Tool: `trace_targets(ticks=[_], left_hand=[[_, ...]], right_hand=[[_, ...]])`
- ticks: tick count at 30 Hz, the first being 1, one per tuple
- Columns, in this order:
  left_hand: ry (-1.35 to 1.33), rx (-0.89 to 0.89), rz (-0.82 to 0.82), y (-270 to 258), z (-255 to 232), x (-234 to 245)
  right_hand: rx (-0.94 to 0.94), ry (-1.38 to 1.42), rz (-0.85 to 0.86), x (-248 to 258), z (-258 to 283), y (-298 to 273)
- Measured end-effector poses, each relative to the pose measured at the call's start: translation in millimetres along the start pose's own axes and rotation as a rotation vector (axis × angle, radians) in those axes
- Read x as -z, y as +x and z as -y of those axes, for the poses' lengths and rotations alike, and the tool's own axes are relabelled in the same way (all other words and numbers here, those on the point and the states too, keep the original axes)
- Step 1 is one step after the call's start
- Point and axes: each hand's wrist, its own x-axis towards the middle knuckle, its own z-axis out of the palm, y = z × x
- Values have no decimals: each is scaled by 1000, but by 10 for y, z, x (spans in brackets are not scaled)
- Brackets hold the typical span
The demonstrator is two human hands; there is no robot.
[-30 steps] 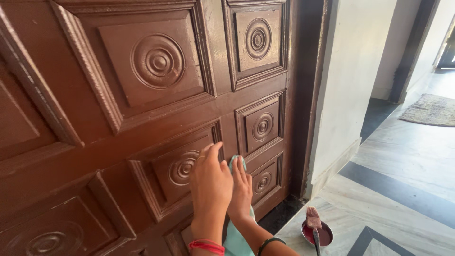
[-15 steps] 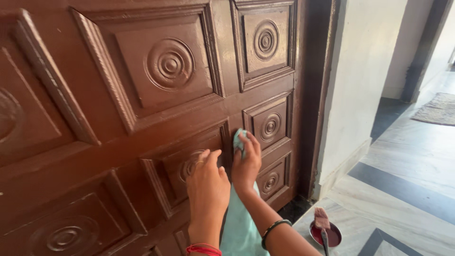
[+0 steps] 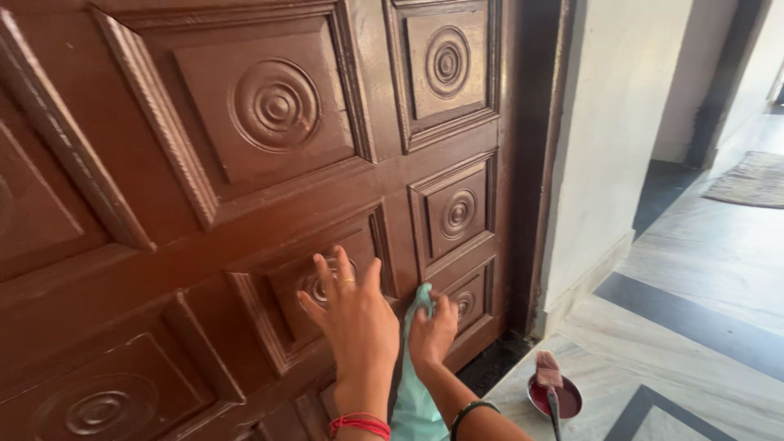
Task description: The person scrubs the surface of a brown wooden door with a brush, then wipes it with a light blue cloth. The person works on the panels and around the latch area.
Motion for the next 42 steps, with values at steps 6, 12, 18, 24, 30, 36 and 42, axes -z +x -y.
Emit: trace_targets(ticks=[6,12,18,24,30,36,42], left_hand=[[-65,78,-345,35,363,268],[2,89,-593,-65,608,648],[18,303,-668,-129,848,1049],[67,429,-736,-211,1128,1234],[-225,238,-762,-287,1180,1239],[-291,357,-474,-253,1023,978],[-268,623,-340,-287,1196,808]], right_hand=[[76,274,-107,-222,912,104],[286,331,-17,-92,1747,1],[657,401,160,-9,2313,-595],[709,481,726,-4,2659,-1276],[359,599,571,155,3097,-924],[1033,475,419,164,3111,-834],[915,441,628,168,2835,-939]])
